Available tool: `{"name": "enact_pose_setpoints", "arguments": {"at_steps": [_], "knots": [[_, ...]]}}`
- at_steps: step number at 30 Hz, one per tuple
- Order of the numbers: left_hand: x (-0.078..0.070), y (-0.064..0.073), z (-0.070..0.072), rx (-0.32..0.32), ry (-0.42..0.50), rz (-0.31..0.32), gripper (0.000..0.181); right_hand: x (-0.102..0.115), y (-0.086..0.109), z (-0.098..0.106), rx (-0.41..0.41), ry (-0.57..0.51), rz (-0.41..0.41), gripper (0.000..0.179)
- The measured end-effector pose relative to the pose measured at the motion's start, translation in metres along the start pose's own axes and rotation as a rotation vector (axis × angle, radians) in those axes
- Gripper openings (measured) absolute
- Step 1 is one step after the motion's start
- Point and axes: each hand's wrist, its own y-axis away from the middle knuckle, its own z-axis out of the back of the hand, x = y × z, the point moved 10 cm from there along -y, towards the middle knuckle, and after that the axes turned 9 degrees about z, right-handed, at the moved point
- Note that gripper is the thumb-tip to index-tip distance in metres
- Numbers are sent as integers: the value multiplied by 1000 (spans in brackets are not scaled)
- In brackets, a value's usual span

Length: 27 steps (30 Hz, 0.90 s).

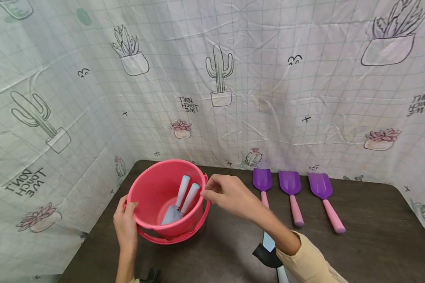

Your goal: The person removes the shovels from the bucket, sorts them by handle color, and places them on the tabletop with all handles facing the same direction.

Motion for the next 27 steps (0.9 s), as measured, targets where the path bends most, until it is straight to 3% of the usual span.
{"name": "enact_pose_setpoints", "arguments": {"at_steps": [11,27], "knots": [[0,-3,0,45,-46,-5,34,1,-21,-13,-42,-97,-20,21],[4,-10,2,87,-60,-9,31,2,-49,-42,-92,-59,-48,20]]}}
